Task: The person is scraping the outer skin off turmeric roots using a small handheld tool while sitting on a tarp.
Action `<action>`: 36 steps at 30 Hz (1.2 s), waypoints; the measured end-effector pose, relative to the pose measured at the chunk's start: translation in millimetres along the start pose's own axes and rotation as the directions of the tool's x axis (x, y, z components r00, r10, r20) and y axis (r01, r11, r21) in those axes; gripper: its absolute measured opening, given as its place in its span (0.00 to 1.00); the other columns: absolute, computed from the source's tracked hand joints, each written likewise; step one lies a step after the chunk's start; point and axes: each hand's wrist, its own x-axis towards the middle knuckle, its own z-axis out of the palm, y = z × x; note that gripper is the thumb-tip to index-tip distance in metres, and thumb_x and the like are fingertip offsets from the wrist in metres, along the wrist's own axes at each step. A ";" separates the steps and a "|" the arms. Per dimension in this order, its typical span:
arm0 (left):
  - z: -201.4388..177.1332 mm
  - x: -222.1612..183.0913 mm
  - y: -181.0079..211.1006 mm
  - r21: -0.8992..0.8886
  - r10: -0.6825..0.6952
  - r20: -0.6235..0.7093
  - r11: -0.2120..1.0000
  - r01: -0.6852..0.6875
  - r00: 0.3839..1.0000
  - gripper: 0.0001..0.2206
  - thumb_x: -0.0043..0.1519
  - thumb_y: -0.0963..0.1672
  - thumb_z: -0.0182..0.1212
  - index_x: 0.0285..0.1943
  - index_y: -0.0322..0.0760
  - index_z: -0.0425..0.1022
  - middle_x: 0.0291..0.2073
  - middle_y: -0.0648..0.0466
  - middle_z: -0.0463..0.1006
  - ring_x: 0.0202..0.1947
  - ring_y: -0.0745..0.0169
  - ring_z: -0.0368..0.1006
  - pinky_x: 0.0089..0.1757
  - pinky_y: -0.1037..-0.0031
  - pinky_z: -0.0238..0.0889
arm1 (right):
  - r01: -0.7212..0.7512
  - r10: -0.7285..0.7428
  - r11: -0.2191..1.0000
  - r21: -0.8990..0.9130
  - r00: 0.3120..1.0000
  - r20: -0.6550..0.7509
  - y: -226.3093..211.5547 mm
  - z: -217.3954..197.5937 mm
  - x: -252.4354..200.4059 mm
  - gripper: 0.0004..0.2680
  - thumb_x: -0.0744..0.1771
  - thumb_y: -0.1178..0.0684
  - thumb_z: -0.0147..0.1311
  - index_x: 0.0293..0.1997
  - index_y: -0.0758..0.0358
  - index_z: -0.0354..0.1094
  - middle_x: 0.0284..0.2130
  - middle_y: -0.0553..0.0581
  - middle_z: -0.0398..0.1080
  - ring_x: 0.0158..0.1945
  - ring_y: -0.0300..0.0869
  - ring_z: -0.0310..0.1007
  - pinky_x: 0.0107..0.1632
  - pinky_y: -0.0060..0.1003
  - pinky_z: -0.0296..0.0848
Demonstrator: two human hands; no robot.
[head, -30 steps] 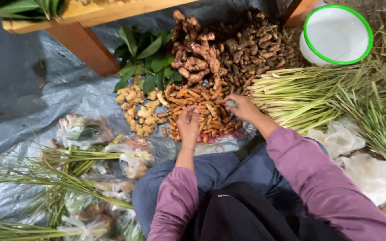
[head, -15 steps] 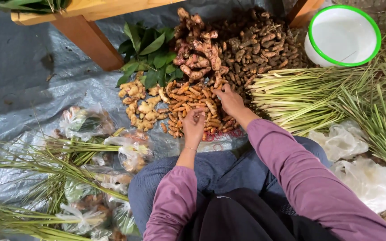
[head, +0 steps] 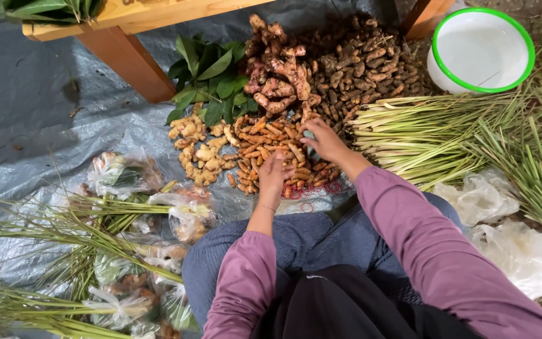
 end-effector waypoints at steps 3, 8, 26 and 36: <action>-4.0 6.9 -1.9 -0.193 -0.056 0.038 0.979 0.063 0.998 0.27 0.71 0.48 0.50 0.68 0.14 0.57 0.55 0.28 0.66 0.50 0.36 0.75 0.54 0.52 0.70 | 0.167 -0.168 0.985 0.031 0.984 0.052 -54.7 -8.6 -10.5 0.08 0.68 0.61 0.53 0.51 0.58 0.67 0.53 0.58 0.63 0.64 0.62 0.62 0.61 0.58 0.66; -4.1 9.1 -5.6 -0.281 -0.009 0.095 0.959 0.036 0.995 0.17 0.71 0.40 0.44 0.65 0.19 0.64 0.54 0.35 0.72 0.49 0.41 0.76 0.50 0.46 0.73 | 0.240 -0.254 0.966 0.099 0.955 0.155 -113.6 -19.3 -36.1 0.14 0.64 0.73 0.52 0.51 0.64 0.68 0.58 0.66 0.65 0.63 0.67 0.62 0.59 0.67 0.67; -3.5 5.0 -20.5 -0.082 0.202 0.159 0.978 -0.191 0.966 0.16 0.67 0.36 0.50 0.63 0.30 0.72 0.48 0.44 0.80 0.45 0.60 0.77 0.46 0.63 0.76 | 0.208 -0.211 0.977 -0.043 0.924 -0.320 -93.7 22.2 -22.5 0.11 0.70 0.58 0.49 0.59 0.54 0.69 0.48 0.55 0.68 0.53 0.56 0.73 0.52 0.49 0.74; 9.6 -7.9 11.0 -0.452 0.185 0.158 0.887 -0.095 0.970 0.17 0.64 0.34 0.55 0.63 0.21 0.68 0.51 0.33 0.76 0.51 0.32 0.73 0.51 0.49 0.73 | 0.050 0.276 0.813 0.581 0.844 -0.460 -129.3 -34.8 -16.6 0.07 0.71 0.53 0.48 0.54 0.57 0.69 0.35 0.57 0.75 0.39 0.42 0.74 0.46 0.39 0.72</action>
